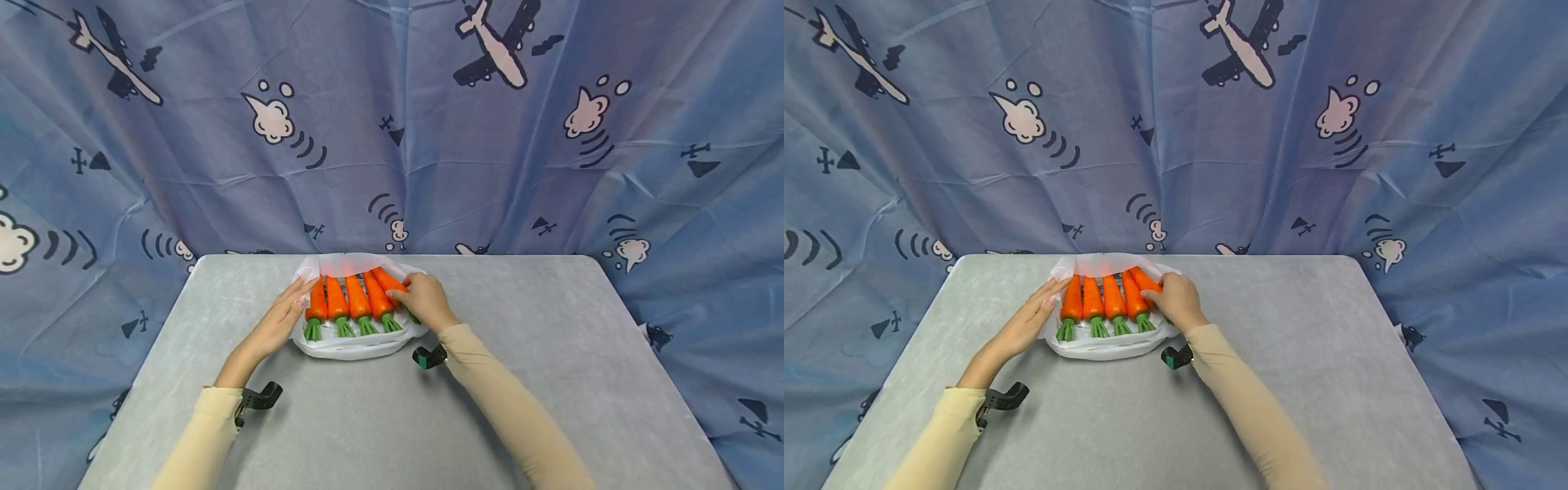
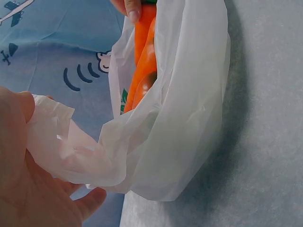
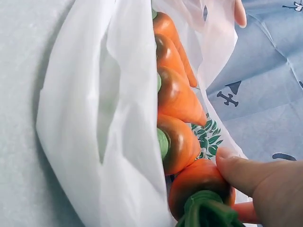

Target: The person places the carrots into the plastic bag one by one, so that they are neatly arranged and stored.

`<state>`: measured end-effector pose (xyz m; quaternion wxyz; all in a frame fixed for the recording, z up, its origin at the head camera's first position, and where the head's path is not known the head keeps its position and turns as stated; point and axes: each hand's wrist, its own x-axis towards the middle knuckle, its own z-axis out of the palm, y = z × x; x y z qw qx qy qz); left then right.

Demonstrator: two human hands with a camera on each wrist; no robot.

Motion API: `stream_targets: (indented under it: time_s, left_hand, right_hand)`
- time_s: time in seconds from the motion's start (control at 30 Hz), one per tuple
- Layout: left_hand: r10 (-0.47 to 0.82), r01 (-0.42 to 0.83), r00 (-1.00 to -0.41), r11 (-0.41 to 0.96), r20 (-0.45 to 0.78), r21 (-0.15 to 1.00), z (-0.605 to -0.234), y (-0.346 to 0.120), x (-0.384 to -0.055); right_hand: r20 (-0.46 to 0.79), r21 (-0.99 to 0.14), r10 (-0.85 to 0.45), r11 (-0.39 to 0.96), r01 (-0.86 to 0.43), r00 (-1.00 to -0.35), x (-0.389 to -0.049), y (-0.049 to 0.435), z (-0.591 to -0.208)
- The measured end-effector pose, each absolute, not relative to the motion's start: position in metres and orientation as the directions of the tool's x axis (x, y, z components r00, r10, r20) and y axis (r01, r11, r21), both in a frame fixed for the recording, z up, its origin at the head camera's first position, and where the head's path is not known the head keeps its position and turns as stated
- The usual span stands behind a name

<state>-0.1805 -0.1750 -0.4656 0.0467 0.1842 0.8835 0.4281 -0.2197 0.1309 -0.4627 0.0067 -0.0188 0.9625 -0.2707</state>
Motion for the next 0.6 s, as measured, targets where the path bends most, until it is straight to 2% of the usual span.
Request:
stream_targets:
  time_s: [0.43,0.6]
  left_hand:
    - [0.366,0.293,-0.926,0.558,0.087,0.776,-0.47,-0.176,-0.182]
    - [0.364,0.295,-0.927,0.562,0.088,0.773,-0.47,-0.177,-0.182]
  right_hand:
    - [0.048,-0.511,-0.018,0.859,-0.04,-0.999,-0.231,0.122,-0.465]
    - [0.017,-0.513,-0.025,0.858,-0.03,-1.0,-0.231,0.125,-0.466]
